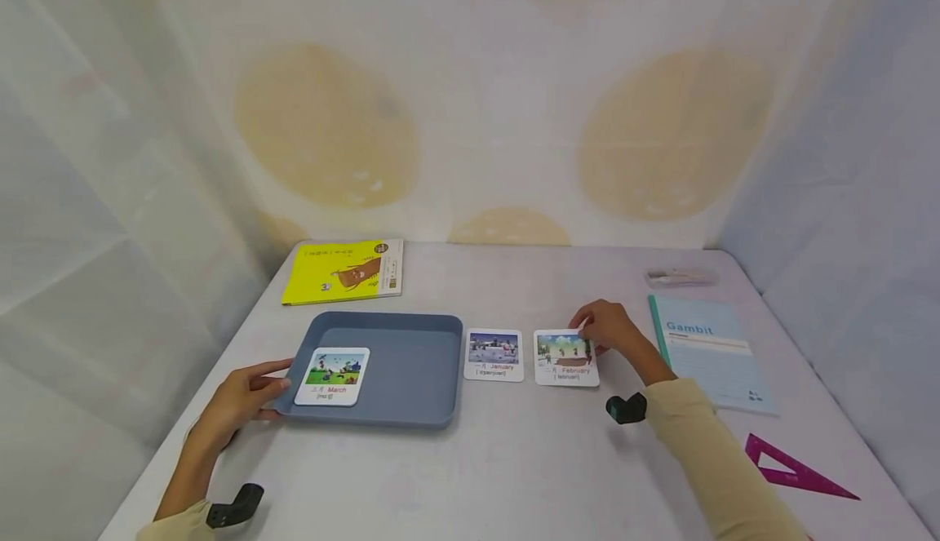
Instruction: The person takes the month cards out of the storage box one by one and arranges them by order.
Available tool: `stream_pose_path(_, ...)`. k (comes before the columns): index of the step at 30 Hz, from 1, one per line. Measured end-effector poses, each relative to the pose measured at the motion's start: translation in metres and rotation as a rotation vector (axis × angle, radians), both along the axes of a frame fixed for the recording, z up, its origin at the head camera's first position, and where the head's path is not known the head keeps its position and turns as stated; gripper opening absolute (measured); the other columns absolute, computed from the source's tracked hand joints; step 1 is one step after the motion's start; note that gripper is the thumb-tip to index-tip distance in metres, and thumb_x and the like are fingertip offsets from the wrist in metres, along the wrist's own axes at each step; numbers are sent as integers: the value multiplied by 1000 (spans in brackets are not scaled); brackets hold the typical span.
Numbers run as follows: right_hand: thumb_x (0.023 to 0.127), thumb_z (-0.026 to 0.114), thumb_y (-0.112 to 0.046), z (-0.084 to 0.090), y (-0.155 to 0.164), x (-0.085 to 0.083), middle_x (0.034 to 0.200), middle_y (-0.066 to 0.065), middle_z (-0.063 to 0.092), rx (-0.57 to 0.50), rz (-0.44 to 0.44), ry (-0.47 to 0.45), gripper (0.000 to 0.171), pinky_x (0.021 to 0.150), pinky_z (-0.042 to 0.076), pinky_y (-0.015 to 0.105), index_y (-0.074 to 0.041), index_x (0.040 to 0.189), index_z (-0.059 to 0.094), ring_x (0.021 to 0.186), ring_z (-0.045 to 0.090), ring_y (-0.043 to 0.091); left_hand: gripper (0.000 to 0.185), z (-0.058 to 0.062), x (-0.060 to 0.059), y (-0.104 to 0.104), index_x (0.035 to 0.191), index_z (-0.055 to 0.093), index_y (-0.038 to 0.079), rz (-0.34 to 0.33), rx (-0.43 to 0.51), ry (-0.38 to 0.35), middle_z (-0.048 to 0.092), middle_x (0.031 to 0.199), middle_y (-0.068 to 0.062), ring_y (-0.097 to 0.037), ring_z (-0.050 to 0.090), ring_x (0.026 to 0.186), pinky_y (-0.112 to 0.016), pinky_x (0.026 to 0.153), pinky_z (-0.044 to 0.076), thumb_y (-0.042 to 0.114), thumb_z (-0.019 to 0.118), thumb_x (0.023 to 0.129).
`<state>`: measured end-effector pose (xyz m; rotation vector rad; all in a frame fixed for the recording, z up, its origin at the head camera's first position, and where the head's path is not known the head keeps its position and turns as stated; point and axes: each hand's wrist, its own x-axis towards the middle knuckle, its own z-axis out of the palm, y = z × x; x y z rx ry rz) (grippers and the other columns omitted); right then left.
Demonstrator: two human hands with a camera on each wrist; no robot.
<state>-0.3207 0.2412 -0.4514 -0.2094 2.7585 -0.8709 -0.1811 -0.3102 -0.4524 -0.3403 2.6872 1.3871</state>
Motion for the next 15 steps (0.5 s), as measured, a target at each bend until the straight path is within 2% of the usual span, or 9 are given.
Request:
stream_pose_path(7,86,64,-4,-9,-5,1,94,16,64,15,-17,43,17,58,56,30,0,102,68,79,60,25,47,-1,0,-1,136,50,1,-8,-3,7,61,112,-28,-22,65,79,-32,62,58,13,62,92)
stream_pose_path(15,84,65,-5,-11,-8,1,94,16,63,48,-42,71,15,61,53,30,0,97,69,81,58,26,47,-3,-1,-1,136,50,2,-1,-5,3,61,112,-27,-20,65,77,-32,62,58,13,62,92)
